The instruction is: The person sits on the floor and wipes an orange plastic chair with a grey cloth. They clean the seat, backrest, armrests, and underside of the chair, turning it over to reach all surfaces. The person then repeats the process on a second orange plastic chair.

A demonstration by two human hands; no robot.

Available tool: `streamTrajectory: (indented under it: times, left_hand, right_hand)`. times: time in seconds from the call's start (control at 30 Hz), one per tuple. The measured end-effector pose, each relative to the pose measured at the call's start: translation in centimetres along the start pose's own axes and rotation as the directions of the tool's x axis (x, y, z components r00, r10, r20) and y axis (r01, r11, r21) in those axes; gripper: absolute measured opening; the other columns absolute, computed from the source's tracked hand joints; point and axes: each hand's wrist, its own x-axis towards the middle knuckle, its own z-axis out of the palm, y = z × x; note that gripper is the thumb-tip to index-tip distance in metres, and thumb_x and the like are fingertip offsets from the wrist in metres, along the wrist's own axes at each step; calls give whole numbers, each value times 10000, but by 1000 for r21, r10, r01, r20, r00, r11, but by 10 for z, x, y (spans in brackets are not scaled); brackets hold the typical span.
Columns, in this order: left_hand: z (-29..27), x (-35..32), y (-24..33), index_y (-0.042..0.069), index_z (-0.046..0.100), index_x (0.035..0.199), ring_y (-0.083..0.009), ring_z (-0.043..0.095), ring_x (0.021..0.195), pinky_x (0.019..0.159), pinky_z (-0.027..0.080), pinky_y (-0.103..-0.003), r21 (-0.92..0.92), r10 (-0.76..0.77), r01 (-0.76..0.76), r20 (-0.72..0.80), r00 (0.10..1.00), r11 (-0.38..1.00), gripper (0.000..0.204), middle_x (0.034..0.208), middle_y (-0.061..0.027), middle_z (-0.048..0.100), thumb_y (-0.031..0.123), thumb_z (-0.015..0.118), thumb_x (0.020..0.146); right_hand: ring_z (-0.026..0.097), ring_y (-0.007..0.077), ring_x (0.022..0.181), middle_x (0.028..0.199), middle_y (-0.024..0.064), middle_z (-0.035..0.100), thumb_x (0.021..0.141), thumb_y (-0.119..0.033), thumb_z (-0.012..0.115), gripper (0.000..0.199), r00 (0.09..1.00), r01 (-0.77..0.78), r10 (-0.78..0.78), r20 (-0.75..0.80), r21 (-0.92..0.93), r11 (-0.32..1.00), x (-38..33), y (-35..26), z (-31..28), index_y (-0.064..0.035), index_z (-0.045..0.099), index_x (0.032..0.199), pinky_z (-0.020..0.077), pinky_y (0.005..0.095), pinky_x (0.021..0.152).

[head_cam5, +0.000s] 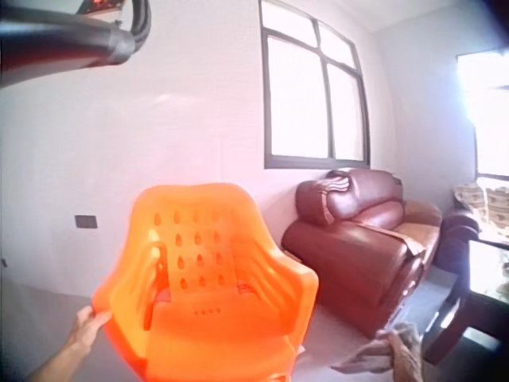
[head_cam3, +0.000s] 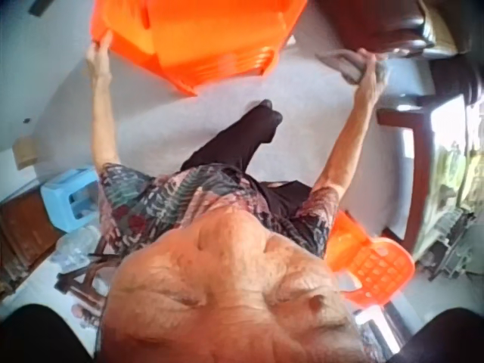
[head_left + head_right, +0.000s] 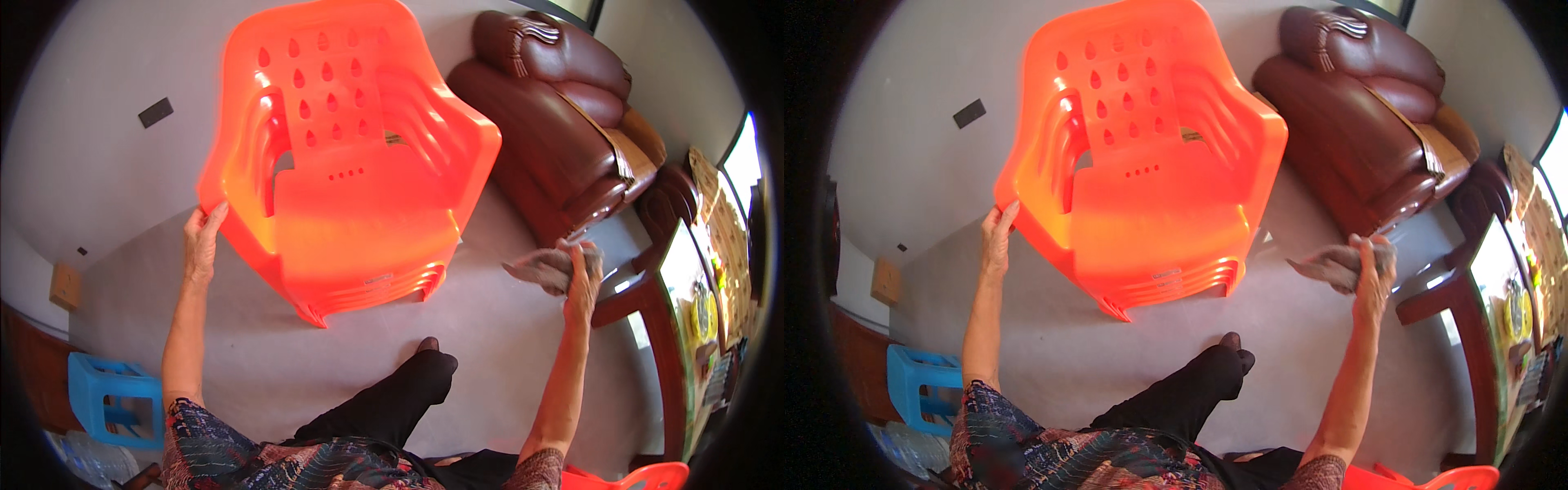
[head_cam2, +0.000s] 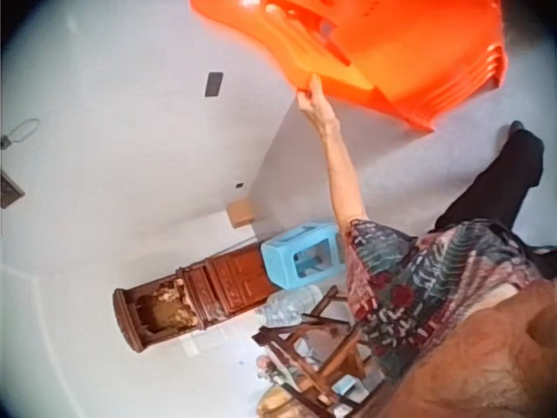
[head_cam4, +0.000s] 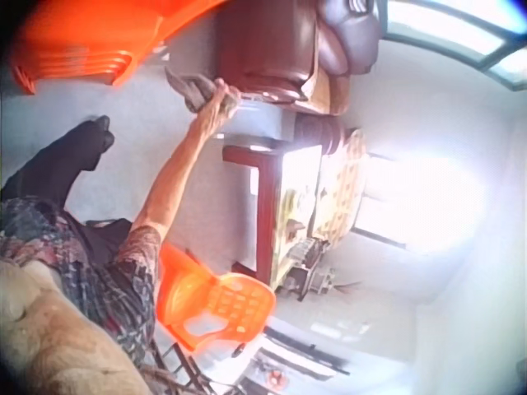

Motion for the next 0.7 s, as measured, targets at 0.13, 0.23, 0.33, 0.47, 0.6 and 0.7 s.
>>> streamTrajectory:
  times: [0.13, 0.23, 0.33, 0.47, 0.6, 0.7]
  left_hand:
    - [-2, 16, 4, 2, 603, 1156, -127, 554, 1038, 944, 390, -290, -118, 20, -23, -29, 999, 993, 474, 1099, -50, 629, 345, 678, 837]
    - [0, 27, 11, 3, 602, 1156, -136, 566, 1019, 938, 394, -292, -205, 3, -1, 11, 1000, 979, 467, 1082, -47, 634, 338, 672, 840]
    - [-6, 41, 17, -4, 601, 1149, -151, 569, 1019, 938, 397, -293, -313, -103, 120, 70, 992, 942, 451, 1070, -57, 634, 314, 667, 836]
    - [-4, 45, 22, -21, 570, 1175, -159, 556, 1045, 936, 407, -307, -289, -110, 129, 80, 991, 949, 473, 1098, -78, 618, 282, 665, 825]
    - [0, 46, 24, -31, 529, 1211, -162, 548, 1066, 935, 416, -325, -310, -147, 164, 80, 986, 936, 515, 1123, -88, 603, 259, 675, 813]
    - [13, 47, 26, -29, 519, 1220, -164, 554, 1058, 939, 419, -333, -345, -140, 173, 119, 983, 923, 519, 1116, -86, 604, 226, 690, 802]
  right_hand:
    - [610, 157, 881, 978, 91, 650, 911, -252, 600, 309, 983, -38, 22, 181, 85, 996, 34, -26, 118, -56, 516, 1135, 498, 290, 746]
    - [600, 164, 831, 918, 83, 614, 923, -251, 593, 293, 975, -23, 3, 222, 86, 996, 57, -28, 172, -64, 501, 1129, 519, 294, 677]
    - [525, 141, 738, 807, 5, 523, 867, -302, 660, 323, 980, 77, -92, 177, 90, 993, 73, -29, 212, -78, 522, 1055, 468, 287, 644]
    - [573, 143, 688, 738, 26, 548, 702, -289, 779, 432, 970, 243, -207, 129, -443, 863, 90, -13, 225, -70, 539, 987, 484, 327, 624]
    - [592, 161, 502, 699, 60, 573, 748, -174, 742, 344, 934, -232, 264, 241, -151, 961, 68, -45, 237, -105, 431, 879, 457, 296, 370]
    - [566, 147, 451, 662, 62, 555, 765, -140, 717, 321, 951, -168, 179, 251, -67, 984, 80, -35, 226, -114, 424, 895, 436, 285, 322]
